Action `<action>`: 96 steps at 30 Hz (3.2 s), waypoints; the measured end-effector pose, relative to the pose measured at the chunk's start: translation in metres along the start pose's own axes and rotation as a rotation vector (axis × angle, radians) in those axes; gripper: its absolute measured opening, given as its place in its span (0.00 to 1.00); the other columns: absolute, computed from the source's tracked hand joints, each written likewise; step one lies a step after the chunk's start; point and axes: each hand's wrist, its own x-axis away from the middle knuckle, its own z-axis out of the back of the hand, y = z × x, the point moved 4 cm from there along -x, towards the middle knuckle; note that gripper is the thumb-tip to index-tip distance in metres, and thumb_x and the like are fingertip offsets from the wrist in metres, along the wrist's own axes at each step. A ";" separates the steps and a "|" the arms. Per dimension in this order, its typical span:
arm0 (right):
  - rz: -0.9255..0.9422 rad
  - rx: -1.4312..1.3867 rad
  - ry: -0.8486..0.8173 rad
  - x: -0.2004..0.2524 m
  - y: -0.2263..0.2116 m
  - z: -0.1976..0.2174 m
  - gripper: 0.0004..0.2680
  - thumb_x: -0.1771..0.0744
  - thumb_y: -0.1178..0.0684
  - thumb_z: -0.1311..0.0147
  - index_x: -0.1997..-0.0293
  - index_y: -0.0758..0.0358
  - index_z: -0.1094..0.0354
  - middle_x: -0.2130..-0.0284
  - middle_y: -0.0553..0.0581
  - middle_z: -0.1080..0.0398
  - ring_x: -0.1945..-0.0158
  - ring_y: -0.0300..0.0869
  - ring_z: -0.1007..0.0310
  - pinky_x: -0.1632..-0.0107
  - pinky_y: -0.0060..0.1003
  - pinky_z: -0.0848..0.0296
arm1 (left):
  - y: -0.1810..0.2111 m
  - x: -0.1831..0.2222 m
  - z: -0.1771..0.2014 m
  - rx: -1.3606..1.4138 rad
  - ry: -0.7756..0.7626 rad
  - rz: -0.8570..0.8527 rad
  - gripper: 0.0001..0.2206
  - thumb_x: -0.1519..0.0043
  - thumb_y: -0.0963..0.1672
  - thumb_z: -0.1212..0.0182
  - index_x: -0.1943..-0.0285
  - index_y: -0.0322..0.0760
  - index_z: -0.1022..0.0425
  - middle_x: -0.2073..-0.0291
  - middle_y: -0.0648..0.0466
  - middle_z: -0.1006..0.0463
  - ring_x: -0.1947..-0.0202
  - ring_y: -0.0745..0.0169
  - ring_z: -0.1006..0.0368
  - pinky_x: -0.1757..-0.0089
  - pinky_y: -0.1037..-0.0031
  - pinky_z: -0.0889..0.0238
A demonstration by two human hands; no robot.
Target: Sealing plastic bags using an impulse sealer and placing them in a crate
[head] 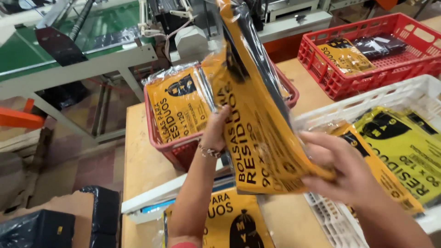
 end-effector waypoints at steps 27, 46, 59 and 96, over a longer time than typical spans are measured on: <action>-1.242 -0.405 0.140 0.200 0.127 -0.274 0.12 0.35 0.49 0.37 0.52 0.64 0.26 0.61 0.60 0.26 0.55 0.46 0.29 0.50 0.45 0.28 | -0.070 0.329 0.190 -0.905 0.931 0.046 0.14 0.32 0.49 0.48 0.55 0.40 0.18 0.59 0.47 0.17 0.55 0.58 0.25 0.52 0.62 0.33; -1.032 0.224 0.168 0.198 0.180 -0.307 0.08 0.35 0.51 0.40 0.62 0.55 0.39 0.73 0.54 0.26 0.65 0.49 0.25 0.59 0.44 0.29 | -0.081 0.296 0.290 -0.942 1.253 0.038 0.09 0.42 0.51 0.35 0.64 0.48 0.18 0.70 0.53 0.18 0.59 0.52 0.21 0.56 0.64 0.31; -0.670 0.278 0.106 0.191 0.173 -0.309 0.06 0.37 0.57 0.43 0.65 0.43 0.25 0.69 0.48 0.28 0.61 0.46 0.25 0.55 0.39 0.26 | -0.089 0.311 0.282 -0.955 1.251 -0.144 0.07 0.42 0.42 0.35 0.57 0.41 0.24 0.66 0.45 0.19 0.59 0.45 0.21 0.57 0.61 0.30; -0.710 0.458 -1.164 0.051 0.164 -0.351 0.26 0.37 0.18 0.64 0.48 0.43 0.31 0.49 0.52 0.27 0.40 0.51 0.31 0.39 0.50 0.33 | -0.084 0.318 0.267 -0.848 1.290 0.087 0.12 0.43 0.47 0.35 0.55 0.41 0.29 0.69 0.50 0.19 0.66 0.57 0.25 0.60 0.66 0.33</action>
